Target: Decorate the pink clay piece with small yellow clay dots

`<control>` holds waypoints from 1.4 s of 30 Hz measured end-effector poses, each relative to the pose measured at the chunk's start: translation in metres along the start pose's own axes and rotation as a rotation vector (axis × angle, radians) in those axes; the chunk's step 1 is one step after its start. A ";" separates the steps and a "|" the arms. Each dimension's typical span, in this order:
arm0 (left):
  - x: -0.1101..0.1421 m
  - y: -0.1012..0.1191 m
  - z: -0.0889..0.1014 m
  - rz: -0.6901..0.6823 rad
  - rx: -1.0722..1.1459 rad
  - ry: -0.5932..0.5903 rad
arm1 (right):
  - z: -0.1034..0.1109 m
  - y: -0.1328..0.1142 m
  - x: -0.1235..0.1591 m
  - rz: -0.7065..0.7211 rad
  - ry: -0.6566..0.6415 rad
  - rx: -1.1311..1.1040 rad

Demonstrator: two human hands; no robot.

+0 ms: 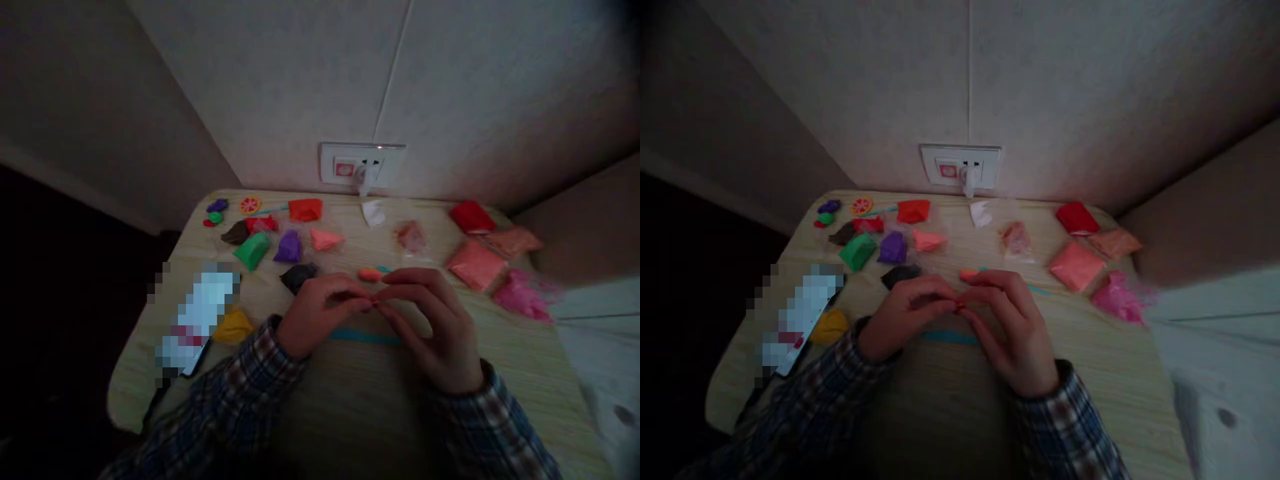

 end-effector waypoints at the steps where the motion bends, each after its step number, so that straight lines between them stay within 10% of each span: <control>1: 0.000 0.000 0.000 0.002 0.002 0.000 | -0.001 0.001 -0.001 -0.005 -0.002 0.003; 42: 0.000 -0.004 0.001 0.034 0.237 0.075 | 0.008 0.008 -0.004 -0.059 0.068 -0.088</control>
Point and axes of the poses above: each hand's wrist, its own x-axis away from the middle knuckle, its own z-axis out of the back of the hand, y = z × x, the point moved 9 cm from there along -x, towards the middle knuckle, and after that the axes turned 6 degrees about -y, right-handed, at the moved point
